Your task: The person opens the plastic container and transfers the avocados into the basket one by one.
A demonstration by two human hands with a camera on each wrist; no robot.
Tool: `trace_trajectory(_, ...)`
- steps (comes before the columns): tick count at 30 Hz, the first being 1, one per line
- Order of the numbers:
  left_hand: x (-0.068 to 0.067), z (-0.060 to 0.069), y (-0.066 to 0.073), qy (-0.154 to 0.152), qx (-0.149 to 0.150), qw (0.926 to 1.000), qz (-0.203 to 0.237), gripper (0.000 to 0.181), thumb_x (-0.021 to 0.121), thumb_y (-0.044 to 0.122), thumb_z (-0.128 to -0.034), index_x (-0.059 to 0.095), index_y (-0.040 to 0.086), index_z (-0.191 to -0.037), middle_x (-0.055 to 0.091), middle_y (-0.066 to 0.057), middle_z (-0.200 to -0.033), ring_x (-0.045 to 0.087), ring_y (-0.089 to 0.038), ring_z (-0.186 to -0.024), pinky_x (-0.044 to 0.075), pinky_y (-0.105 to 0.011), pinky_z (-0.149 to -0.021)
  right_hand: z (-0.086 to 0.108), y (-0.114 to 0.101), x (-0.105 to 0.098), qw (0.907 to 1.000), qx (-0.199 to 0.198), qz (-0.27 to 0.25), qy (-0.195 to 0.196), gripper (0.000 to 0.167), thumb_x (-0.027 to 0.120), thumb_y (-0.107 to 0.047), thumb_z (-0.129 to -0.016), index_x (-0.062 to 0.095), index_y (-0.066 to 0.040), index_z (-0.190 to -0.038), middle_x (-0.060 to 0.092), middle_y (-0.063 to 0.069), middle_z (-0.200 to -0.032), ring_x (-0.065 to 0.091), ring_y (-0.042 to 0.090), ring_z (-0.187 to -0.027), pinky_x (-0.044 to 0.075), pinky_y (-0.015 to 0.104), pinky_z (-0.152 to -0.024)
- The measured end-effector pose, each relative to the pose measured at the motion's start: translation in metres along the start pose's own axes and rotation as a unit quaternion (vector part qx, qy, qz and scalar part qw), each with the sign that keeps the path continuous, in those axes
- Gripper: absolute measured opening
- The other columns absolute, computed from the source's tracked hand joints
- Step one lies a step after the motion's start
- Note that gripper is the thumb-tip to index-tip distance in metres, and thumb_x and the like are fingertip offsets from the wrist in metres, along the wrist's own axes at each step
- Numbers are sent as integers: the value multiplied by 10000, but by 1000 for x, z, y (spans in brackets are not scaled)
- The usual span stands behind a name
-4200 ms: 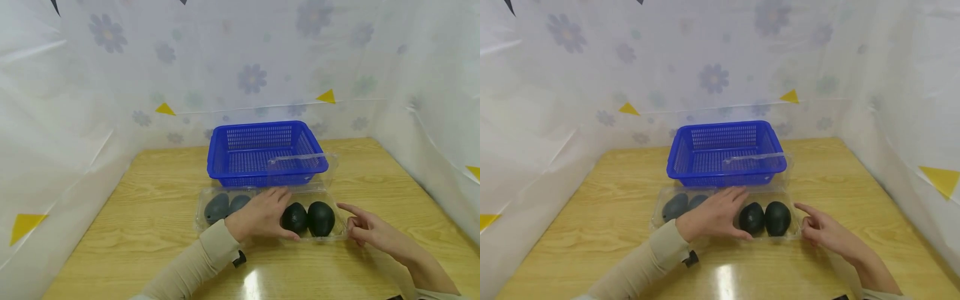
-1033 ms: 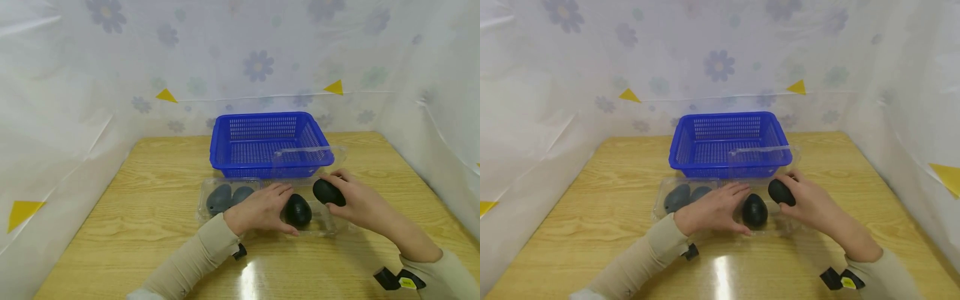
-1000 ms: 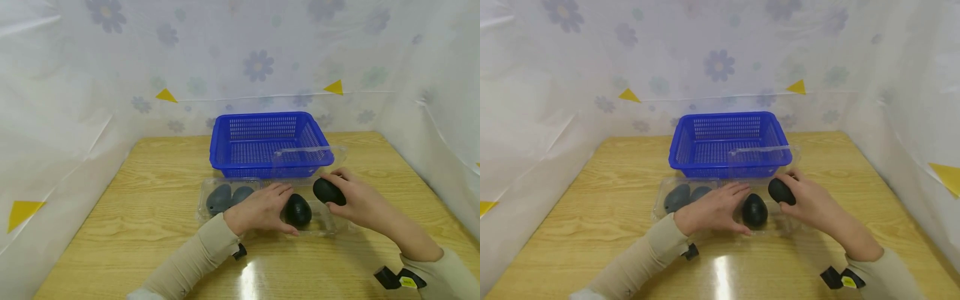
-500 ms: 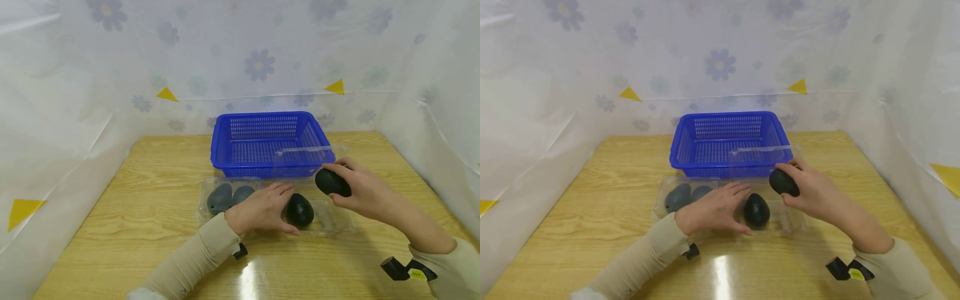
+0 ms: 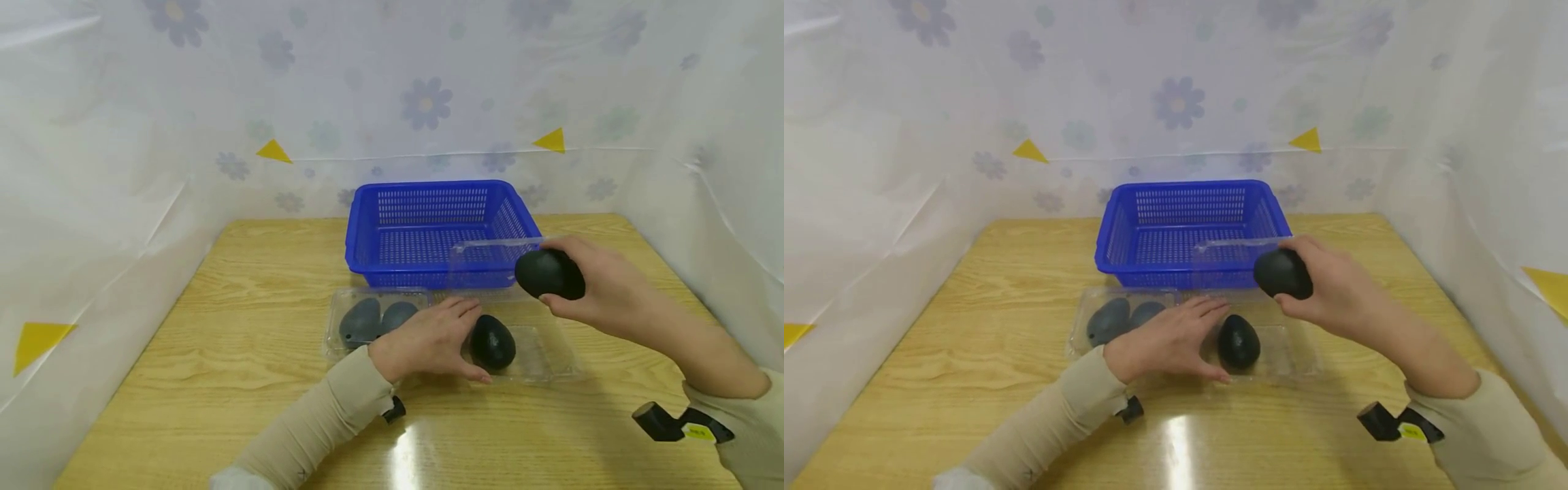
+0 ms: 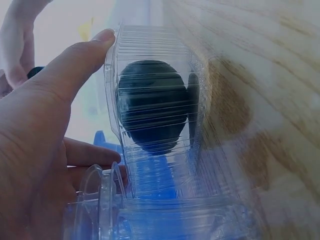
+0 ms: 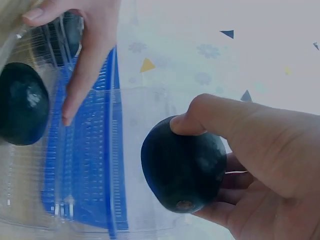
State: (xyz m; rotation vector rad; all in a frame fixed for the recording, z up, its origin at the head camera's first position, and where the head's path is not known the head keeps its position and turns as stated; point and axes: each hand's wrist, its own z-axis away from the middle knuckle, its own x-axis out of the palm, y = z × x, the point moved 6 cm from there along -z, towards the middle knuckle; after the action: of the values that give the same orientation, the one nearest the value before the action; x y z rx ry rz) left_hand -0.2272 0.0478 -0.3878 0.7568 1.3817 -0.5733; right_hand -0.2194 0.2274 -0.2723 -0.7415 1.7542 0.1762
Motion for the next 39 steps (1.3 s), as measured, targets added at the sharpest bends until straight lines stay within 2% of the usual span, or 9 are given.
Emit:
trace_trajectory(5, 0, -1, -1, -47, 7, 10000, -22, 1081, 620, 788, -763, 352, 86, -1540, 362, -60, -1594, 346, -212, -1474, 333, -336, -1201, -7, -1, -13, 9998, -20, -67, 206, 658, 860, -130, -739, 569, -49, -1323, 663, 140, -1193, 655, 235, -907, 523, 265, -617)
trace_trajectory(10, 0, -1, -1, -33, 4, 10000, -56, 1080, 618, 790, -763, 351, 90, -1541, 369, -60, -1591, 354, -213, -1469, 340, -338, -1198, -19, 0, -21, 9974, -395, -308, 522, 620, 848, -75, -741, 602, -71, -1310, 693, 84, -1159, 634, 108, -877, 473, 95, -696)
trace_trajectory(13, 0, -1, -2, -32, 0, 10000, -59, 1080, 615, 792, -763, 351, 90, -1541, 368, -61, -1591, 352, -214, -1471, 336, -339, -1200, -25, 6, -23, 9967, -222, -615, 486, 611, 825, -75, -777, 587, -90, -1340, 668, 102, -1208, 621, 101, -920, 416, 12, -758)
trace_trajectory(21, -1, -2, 0, -7, 25, 9999, -108, 1075, 614, 793, -763, 362, 87, -1535, 375, -62, -1587, 355, -212, -1470, 335, -334, -1200, -37, 17, -26, 9929, 359, -1120, 179, 651, 763, -113, -859, 508, -211, -1449, 566, 118, -1345, 631, 229, -972, 472, 80, -674)
trace_trajectory(23, -1, -2, 0, 17, 28, 9999, -133, 1074, 615, 792, -762, 370, 83, -1530, 382, -64, -1582, 361, -213, -1467, 334, -331, -1200, -41, 20, -26, 9903, 528, -1284, 87, 660, 756, -140, -872, 486, -237, -1466, 569, 130, -1340, 646, 166, -983, 476, 89, -677)
trace_trajectory(27, 0, -3, -1, 39, 23, 9999, -161, 1075, 612, 796, -762, 374, 80, -1527, 386, -65, -1579, 364, -212, -1464, 331, -327, -1202, -49, 27, -25, 9839, 941, -1517, -61, 676, 757, -221, -883, 444, -242, -1482, 588, 154, -1328, 585, -105, -912, 487, 142, -663)
trace_trajectory(29, 1, -3, -1, 31, 26, 9998, -182, 1076, 608, 799, -762, 375, 78, -1526, 388, -64, -1578, 365, -212, -1464, 329, -326, -1203, -53, 31, -24, 9811, 1088, -1601, -76, 666, 760, -254, -882, 446, -203, -1467, 609, 177, -1292, 568, -136, -891, 489, 164, -661)
trace_trajectory(34, 2, -3, -1, 5, 44, 9998, -182, 1078, 600, 803, -764, 374, 76, -1527, 383, -65, -1581, 366, -217, -1462, 330, -330, -1203, -64, 40, -21, 9815, 1267, -1431, -125, 642, 750, -346, -883, 474, -156, -1430, 622, 172, -1235, 616, 110, -953, 473, 199, -658)
trace_trajectory(39, 3, -3, -1, -24, 62, 9999, -116, 1080, 600, 802, -765, 362, 82, -1534, 372, -62, -1588, 361, -216, -1465, 329, -333, -1204, -78, 46, -15, 9845, 1250, -1199, -272, 650, 721, -400, -896, 483, -157, -1450, 579, 167, -1313, 580, 318, -1059, 475, 308, -724)
